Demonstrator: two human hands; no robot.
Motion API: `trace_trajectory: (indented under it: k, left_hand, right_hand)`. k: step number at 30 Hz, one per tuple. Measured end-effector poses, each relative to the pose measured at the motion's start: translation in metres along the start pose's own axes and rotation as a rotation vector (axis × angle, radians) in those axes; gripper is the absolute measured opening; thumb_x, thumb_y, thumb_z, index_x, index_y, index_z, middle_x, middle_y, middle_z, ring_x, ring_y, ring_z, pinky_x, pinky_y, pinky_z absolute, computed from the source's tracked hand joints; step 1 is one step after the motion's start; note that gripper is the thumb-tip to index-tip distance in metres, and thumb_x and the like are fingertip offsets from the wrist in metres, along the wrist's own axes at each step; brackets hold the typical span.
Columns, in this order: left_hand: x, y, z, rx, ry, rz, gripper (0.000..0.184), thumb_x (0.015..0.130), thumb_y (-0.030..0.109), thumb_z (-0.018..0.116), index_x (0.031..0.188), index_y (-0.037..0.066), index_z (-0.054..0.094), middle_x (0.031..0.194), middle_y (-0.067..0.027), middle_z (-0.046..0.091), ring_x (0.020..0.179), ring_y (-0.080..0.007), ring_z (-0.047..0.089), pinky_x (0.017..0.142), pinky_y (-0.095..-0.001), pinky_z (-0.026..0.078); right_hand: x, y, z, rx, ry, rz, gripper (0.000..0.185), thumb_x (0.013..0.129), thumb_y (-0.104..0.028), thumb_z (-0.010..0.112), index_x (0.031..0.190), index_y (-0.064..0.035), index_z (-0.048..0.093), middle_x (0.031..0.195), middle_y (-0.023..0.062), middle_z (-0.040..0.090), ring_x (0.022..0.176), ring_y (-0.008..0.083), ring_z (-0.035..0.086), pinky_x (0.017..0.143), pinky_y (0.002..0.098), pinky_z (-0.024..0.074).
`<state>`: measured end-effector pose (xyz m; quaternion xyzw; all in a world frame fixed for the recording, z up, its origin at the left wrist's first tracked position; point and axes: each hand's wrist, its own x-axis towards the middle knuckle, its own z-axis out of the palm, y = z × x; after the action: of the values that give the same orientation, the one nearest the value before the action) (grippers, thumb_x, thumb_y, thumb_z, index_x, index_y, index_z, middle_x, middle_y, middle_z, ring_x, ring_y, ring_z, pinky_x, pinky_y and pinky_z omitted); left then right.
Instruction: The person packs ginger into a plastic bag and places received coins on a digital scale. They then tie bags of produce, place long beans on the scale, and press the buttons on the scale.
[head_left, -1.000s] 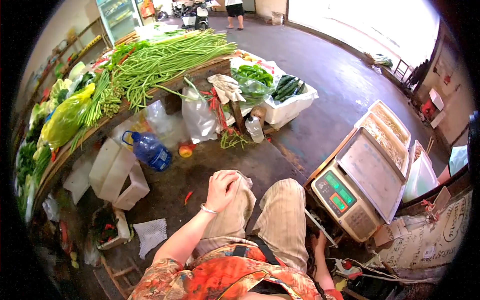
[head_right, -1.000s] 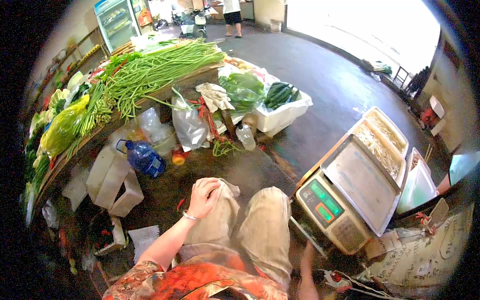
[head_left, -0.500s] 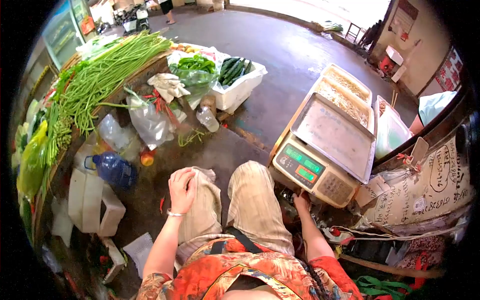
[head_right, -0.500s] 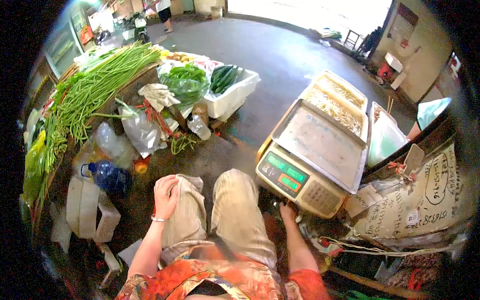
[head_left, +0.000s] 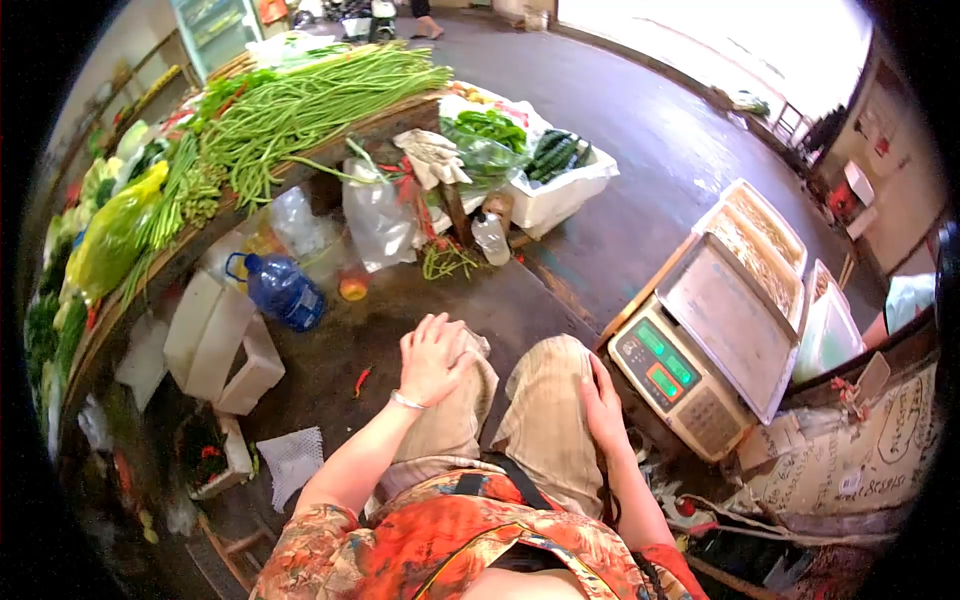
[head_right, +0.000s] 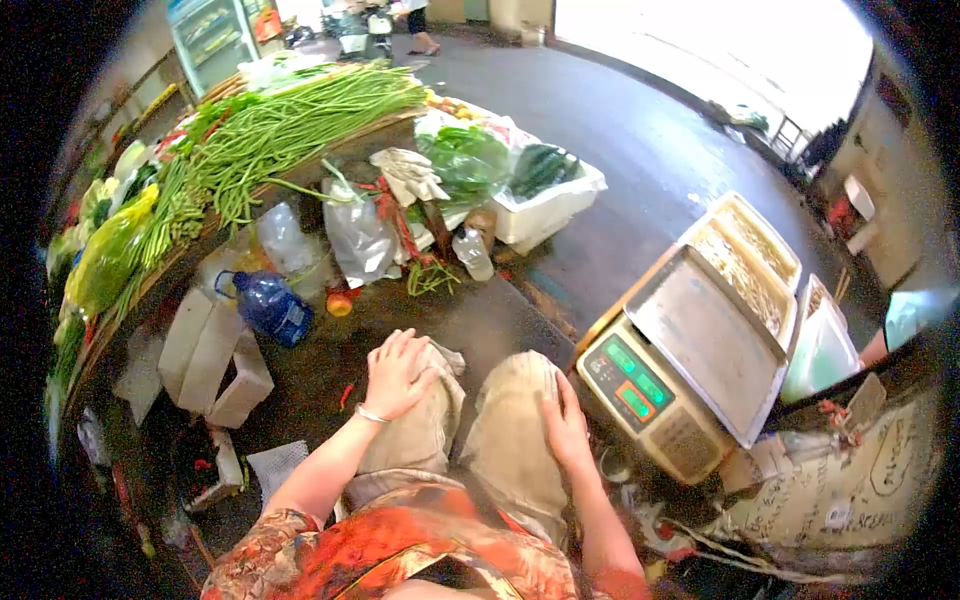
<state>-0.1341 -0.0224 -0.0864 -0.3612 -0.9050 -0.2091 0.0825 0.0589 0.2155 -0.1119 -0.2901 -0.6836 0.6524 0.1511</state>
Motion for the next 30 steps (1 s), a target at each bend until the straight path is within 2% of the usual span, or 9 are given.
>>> trace_trajectory:
  k: [2,5,6,9,13,16,21,25,30]
  left_hand:
    - [0.003,0.004,-0.003,0.010,-0.058,0.000,0.056,0.087,0.046,0.062,0.131,0.012,0.056,0.139,-0.0163,0.049,0.131,-0.0326,0.043,0.105,-0.0483,0.030]
    - [0.006,0.007,-0.003,-0.007,-0.022,0.012,0.051,0.085,0.042,0.064,0.125,0.012,0.059,0.134,-0.0164,0.052,0.127,-0.0314,0.046,0.099,-0.0485,0.036]
    - [0.006,0.009,-0.005,0.001,-0.026,0.018,0.048,0.085,0.040,0.061,0.124,0.012,0.059,0.132,-0.0165,0.052,0.126,-0.0325,0.047,0.097,-0.0501,0.040]
    - [0.005,0.007,-0.002,-0.010,-0.029,0.022,0.048,0.085,0.039,0.061,0.124,0.011,0.059,0.132,-0.0166,0.052,0.126,-0.0332,0.047,0.097,-0.0498,0.040]
    - [0.004,0.008,0.000,0.040,-0.043,0.003,0.049,0.085,0.039,0.060,0.125,0.011,0.059,0.134,-0.0167,0.051,0.127,-0.0334,0.045,0.098,-0.0495,0.040]
    - [0.002,0.003,-0.001,0.031,-0.055,-0.021,0.050,0.085,0.041,0.061,0.124,0.011,0.059,0.135,-0.0166,0.051,0.128,-0.0331,0.044,0.098,-0.0494,0.039]
    - [0.010,0.009,-0.006,-0.043,-0.050,0.031,0.048,0.080,0.031,0.066,0.122,0.010,0.060,0.130,-0.0190,0.056,0.123,-0.0361,0.050,0.098,-0.0498,0.042]
    - [0.009,0.009,-0.006,-0.027,-0.097,0.013,0.049,0.084,0.028,0.065,0.129,0.010,0.057,0.136,-0.0161,0.051,0.127,-0.0342,0.046,0.103,-0.0471,0.037]
    - [0.007,0.004,0.001,-0.022,-0.081,0.012,0.046,0.087,0.026,0.064,0.130,0.011,0.056,0.139,-0.0139,0.048,0.128,-0.0333,0.044,0.103,-0.0465,0.035]
  right_hand:
    - [0.002,-0.022,0.013,-0.533,0.010,-0.307,0.056,0.094,-0.032,0.060,0.140,-0.0039,0.047,0.146,0.0192,0.043,0.132,0.0304,0.043,0.109,0.0408,0.0339]
    - [0.019,-0.045,0.031,-0.856,-0.092,-0.398,0.062,0.087,-0.033,0.065,0.142,-0.0094,0.046,0.148,0.0264,0.034,0.135,0.0387,0.037,0.111,0.0514,0.0290]
    - [0.026,-0.047,0.038,-0.944,-0.081,-0.466,0.053,0.087,-0.033,0.066,0.134,-0.0116,0.054,0.142,0.0227,0.045,0.134,0.0362,0.040,0.108,0.0535,0.0306]
    - [0.055,-0.072,0.053,-1.117,-0.343,-0.351,0.044,0.086,-0.035,0.066,0.122,-0.0108,0.061,0.133,0.0165,0.055,0.130,0.0341,0.044,0.105,0.0537,0.0327]
    - [0.099,-0.067,0.080,-1.271,-0.537,-0.317,0.036,0.085,-0.036,0.066,0.107,-0.0073,0.067,0.101,0.0166,0.069,0.103,0.0330,0.064,0.088,0.0474,0.0488]
    - [0.119,-0.054,0.108,-1.441,-0.763,-0.305,0.031,0.086,-0.032,0.061,0.103,-0.0076,0.072,0.106,0.0160,0.070,0.100,0.0332,0.067,0.086,0.0436,0.0525]
    - [0.113,-0.006,0.147,-1.321,-1.021,-0.154,0.025,0.075,-0.006,0.061,0.095,-0.0009,0.074,0.106,0.0214,0.069,0.099,0.0336,0.068,0.083,0.0453,0.0541]
    - [0.111,-0.011,0.142,-1.175,-0.867,-0.244,0.026,0.083,-0.014,0.057,0.102,-0.0064,0.072,0.104,0.0190,0.070,0.100,0.0353,0.067,0.083,0.0459,0.0541]
    - [0.124,-0.007,0.143,-1.203,-0.806,-0.190,0.028,0.071,-0.008,0.068,0.098,-0.0094,0.074,0.103,0.0145,0.071,0.102,0.0294,0.068,0.081,0.0410,0.0551]
